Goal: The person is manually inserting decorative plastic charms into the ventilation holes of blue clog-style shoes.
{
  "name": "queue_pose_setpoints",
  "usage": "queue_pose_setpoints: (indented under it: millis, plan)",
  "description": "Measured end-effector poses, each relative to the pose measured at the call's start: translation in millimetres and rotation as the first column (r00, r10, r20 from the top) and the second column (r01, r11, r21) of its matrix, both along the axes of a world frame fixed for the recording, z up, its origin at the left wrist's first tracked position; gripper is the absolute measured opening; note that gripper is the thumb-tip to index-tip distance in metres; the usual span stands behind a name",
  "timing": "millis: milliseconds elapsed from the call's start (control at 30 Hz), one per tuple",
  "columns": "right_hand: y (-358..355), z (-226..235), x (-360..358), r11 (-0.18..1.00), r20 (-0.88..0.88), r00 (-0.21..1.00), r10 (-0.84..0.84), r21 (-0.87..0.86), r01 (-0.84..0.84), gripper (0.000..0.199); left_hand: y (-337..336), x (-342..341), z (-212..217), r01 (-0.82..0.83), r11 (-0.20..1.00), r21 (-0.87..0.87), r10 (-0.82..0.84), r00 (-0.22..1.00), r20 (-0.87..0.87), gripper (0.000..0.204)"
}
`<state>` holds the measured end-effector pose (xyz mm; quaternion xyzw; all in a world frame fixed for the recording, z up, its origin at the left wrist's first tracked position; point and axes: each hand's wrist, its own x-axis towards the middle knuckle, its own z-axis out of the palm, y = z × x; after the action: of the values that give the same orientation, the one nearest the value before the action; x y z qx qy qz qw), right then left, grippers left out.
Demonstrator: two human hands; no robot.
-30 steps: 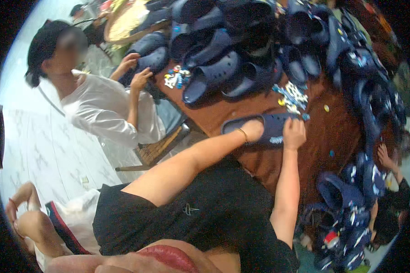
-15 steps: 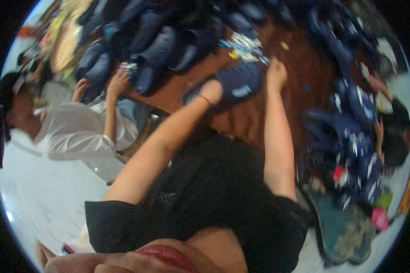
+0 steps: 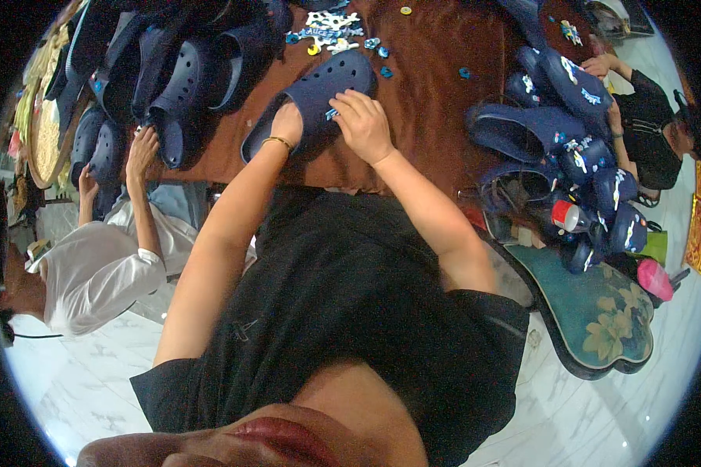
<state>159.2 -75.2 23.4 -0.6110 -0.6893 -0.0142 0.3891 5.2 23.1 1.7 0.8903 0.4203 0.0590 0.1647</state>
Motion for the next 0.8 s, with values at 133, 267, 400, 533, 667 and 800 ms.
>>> queue_pose_setpoints:
  millis: [133, 267, 400, 533, 667, 800]
  plan:
    - [5, 15, 4, 0.999, -0.001, 1.000, 0.012, -0.041, -0.012, 0.026, 11, -5, -6, 0.030, 0.998, 0.061, -0.029, 0.999, -0.014, 0.024]
    - [15, -1, 6, 0.996, 0.123, 0.992, 0.033, -0.088, -0.022, 0.021, 8, -4, -22, 0.032, 0.991, 0.133, -0.015, 0.992, -0.124, 0.022]
    - [-4, -8, -5, 0.992, 0.069, 0.997, 0.034, -0.120, -0.026, 0.013, 0, -7, -29, 0.041, 0.996, 0.081, -0.034, 0.996, -0.085, 0.024]
    - [-31, -33, -4, 0.994, -0.133, 0.990, -0.053, -0.102, 0.039, 0.012, -4, -5, -25, 0.044, 0.999, 0.011, -0.044, 0.999, -0.023, 0.025]
    - [-4, -23, 51, 0.873, -0.370, 0.796, -0.480, -0.116, 0.473, 0.011, -3, -6, -16, 0.014, 0.999, -0.030, -0.015, 1.000, -0.008, 0.025]
    - [27, -16, 104, 0.760, -0.202, 0.733, -0.650, -0.191, 0.622, 0.018, 5, -2, -11, 0.018, 1.000, -0.011, -0.018, 1.000, 0.010, 0.024]
